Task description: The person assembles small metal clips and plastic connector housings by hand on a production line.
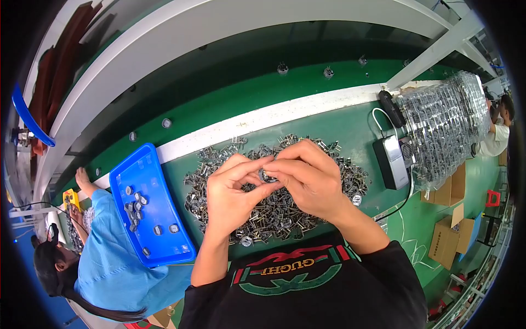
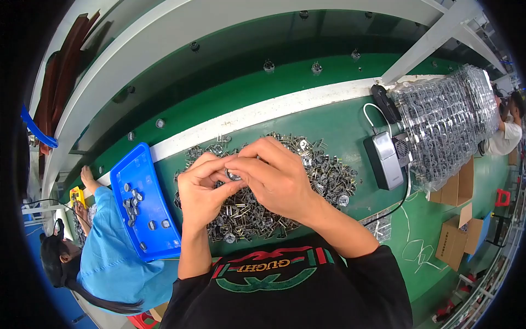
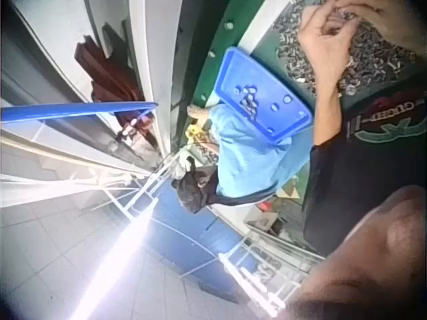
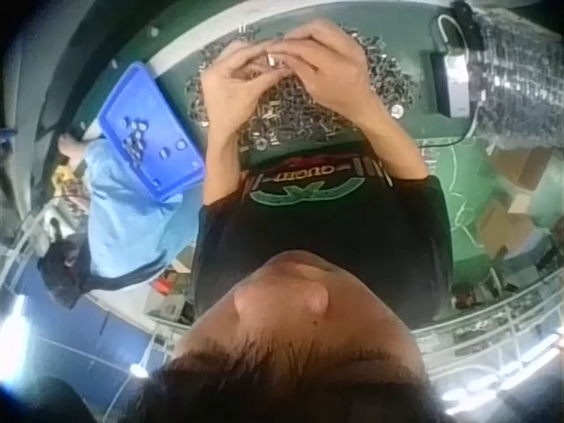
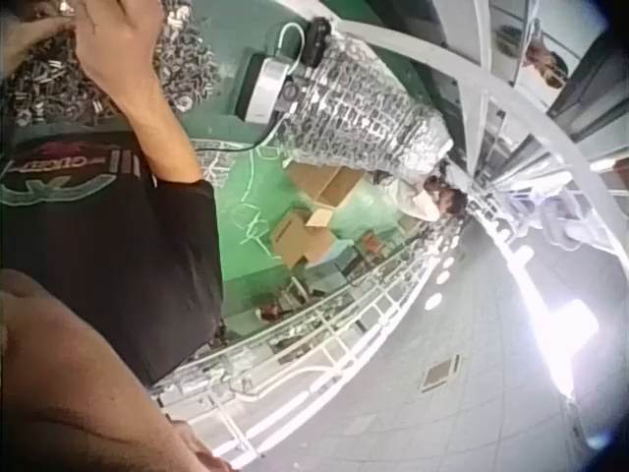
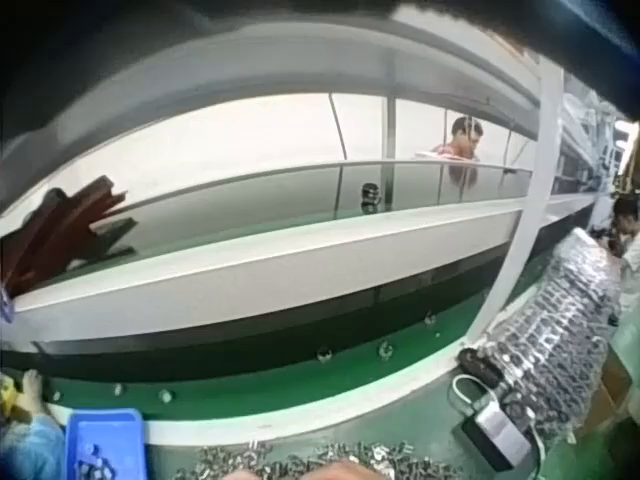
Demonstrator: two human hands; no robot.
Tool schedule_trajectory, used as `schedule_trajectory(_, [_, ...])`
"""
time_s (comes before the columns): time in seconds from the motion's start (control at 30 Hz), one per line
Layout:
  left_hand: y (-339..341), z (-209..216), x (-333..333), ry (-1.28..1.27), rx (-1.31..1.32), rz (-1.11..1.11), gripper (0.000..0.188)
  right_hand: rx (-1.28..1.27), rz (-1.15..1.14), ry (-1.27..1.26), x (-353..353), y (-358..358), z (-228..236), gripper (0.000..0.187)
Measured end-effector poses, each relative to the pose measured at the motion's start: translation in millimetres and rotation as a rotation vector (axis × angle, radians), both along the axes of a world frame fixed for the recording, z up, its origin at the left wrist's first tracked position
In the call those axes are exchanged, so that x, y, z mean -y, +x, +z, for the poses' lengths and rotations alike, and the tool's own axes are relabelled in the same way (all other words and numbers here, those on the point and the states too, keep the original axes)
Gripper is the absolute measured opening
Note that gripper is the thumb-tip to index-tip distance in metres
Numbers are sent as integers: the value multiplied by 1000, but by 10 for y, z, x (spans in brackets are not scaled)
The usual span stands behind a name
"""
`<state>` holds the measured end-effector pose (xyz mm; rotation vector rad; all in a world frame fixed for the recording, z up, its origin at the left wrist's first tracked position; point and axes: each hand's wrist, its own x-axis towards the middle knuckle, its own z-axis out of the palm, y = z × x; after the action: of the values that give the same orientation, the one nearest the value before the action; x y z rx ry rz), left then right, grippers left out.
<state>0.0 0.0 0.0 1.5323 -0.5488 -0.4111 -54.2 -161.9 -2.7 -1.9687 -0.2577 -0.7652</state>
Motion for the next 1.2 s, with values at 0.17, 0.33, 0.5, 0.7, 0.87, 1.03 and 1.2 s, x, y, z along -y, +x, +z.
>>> schedule_trajectory(0.17, [-4,10,8,-124,-160,-37,47,134,-25,-6,-6,14,-85,26])
schedule_trajectory(0.33, [45,15,-7,-107,-294,-68,48,163,-79,-68,-29,-18,-96,25])
schedule_trajectory(0.5, [31,-4,-30,-41,-179,-68,48,82,-59,23,-23,-21,-4,23])
schedule_trajectory(0.7, [34,-43,47,-280,-342,-89,45,145,-89,67,-104,-43,-42,25])
schedule_trajectory(0.87, [32,10,94,-181,-338,-56,38,137,-99,143,-100,-46,-141,23])
schedule_trajectory(1.03, [390,-12,176,237,-235,29,30,-219,-26,139,315,-151,-139,30])
schedule_trajectory(1.2, [1874,-477,408,344,-85,281,27,-491,-321,-424,1013,-302,-247,35])
